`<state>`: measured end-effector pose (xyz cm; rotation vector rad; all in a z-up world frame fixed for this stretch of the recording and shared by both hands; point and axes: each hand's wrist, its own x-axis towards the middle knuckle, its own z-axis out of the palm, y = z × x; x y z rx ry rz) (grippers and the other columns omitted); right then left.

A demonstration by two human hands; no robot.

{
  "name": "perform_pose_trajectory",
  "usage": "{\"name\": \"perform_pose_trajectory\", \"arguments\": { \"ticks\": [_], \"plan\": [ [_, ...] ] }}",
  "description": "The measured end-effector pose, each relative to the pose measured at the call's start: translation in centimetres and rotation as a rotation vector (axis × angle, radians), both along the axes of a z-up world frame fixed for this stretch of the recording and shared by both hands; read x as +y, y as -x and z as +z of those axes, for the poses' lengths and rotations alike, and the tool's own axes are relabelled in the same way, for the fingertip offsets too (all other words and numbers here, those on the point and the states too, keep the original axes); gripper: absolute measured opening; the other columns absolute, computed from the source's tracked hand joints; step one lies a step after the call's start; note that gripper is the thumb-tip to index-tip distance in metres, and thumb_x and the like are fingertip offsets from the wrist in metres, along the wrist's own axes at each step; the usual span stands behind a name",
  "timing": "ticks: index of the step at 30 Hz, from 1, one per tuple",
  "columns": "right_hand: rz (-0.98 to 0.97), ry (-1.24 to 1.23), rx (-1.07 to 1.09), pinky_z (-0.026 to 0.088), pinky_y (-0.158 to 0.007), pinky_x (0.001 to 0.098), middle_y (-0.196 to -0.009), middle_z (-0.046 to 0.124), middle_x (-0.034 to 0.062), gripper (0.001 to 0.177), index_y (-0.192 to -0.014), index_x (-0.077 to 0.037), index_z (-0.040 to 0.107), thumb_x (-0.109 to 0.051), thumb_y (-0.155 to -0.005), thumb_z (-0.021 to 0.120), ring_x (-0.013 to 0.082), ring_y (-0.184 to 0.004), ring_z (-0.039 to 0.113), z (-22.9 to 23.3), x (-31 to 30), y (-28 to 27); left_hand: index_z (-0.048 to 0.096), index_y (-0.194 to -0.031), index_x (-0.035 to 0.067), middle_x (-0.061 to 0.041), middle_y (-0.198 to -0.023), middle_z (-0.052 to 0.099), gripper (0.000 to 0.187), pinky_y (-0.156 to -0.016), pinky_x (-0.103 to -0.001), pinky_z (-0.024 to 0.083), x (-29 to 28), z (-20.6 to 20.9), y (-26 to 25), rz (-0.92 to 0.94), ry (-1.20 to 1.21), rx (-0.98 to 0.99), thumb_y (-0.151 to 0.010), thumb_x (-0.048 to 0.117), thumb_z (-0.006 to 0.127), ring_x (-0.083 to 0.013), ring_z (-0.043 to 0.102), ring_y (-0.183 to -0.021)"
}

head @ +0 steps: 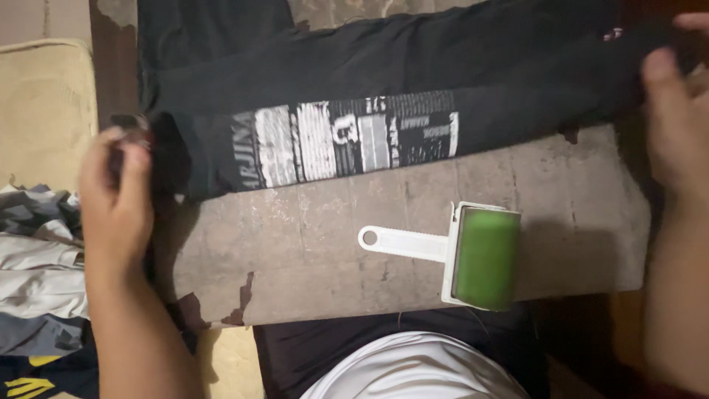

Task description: The person uses a lint roller to clean a dark gray t-shirt laid flat on a table. They roll the sticky roller over the front surface, then flip the shirt to clean the back side with the same tool.

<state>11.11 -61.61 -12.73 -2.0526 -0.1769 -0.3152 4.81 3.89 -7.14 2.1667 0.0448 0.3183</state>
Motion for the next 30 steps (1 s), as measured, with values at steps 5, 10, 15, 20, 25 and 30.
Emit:
{"name": "perform_pose_trajectory", "arguments": {
  "ticks": [5,10,15,20,25,30],
  "plan": [
    [-0.07,0.375,0.346,0.049,-0.059,0.0397,-0.101,0.065,0.0338,0.092,-0.168,-0.012,0.021,-0.008,-0.096,0.077,0.0322,-0.073,0.063,3.5,0.2,1.0,0.054,-0.146,-0.002,-0.013,-0.148,0.056,0.048,-0.117,-0.032,0.038,-1.0,2.0,1.6,-0.202,0.033,0.119,-0.102,0.016,0.06,-0.0193,0.052,-0.136],
    [0.237,0.228,-0.004,0.055,-0.112,0.0419,-0.145,0.055,0.0329,0.093,-0.163,0.0,0.024,0.007,-0.085,0.073,0.0333,-0.135,0.06,5.3,4.4,1.3,0.056,-0.136,-0.006,-0.019,-0.147,0.055,0.062,-0.108,-0.035,0.041,-1.8,3.0,2.3,-0.237,-0.207,0.173,-0.083,0.015,0.078,-0.0232,0.052,-0.135],
    [0.088,0.24,-0.037,0.054,-0.113,0.0356,-0.14,0.061,0.0216,0.053,-0.155,0.001,0.042,0.011,-0.109,0.067,0.0266,-0.128,0.063,5.2,5.1,1.0,0.069,-0.123,-0.005,-0.013,-0.13,0.069,0.034,-0.1,-0.03,0.05,-1.5,1.4,2.3,-0.004,-0.236,0.129,-0.094,0.01,0.08,-0.0153,0.063,-0.116],
    [-0.025,-0.044,-0.047,0.052,-0.111,0.027,-0.136,0.062,0.0094,0.038,-0.153,-0.001,0.049,0.001,-0.117,0.061,0.0163,-0.122,0.063,5.0,4.1,0.7,0.066,-0.119,-0.004,-0.009,-0.107,0.068,0.015,-0.084,-0.026,0.047,-1.3,1.6,1.6,0.153,-0.079,0.089,-0.112,0.008,0.07,-0.0094,0.059,-0.093],
    [-0.127,-0.114,-0.093,0.054,-0.108,0.0274,-0.133,0.064,0.0088,0.038,-0.15,-0.002,0.048,-0.009,-0.115,0.058,0.016,-0.121,0.064,5.0,3.4,-0.4,0.056,-0.14,0.0,-0.004,-0.124,0.062,0.027,-0.096,-0.022,0.051,-1.2,2.7,-0.6,0.103,0.134,-0.088,-0.119,0.017,0.056,-0.0074,0.061,-0.107],
    [-0.204,-0.171,-0.155,0.056,-0.1,0.031,-0.124,0.066,0.0105,0.044,-0.155,-0.003,0.043,-0.012,-0.115,0.06,0.0176,-0.113,0.066,4.8,2.9,-0.6,0.055,-0.147,0.002,-0.007,-0.142,0.065,0.046,-0.117,-0.03,0.056,0.5,3.6,-3.3,-0.103,0.41,-0.05,-0.121,0.038,0.042,-0.0165,0.065,-0.134]
  ]
}}
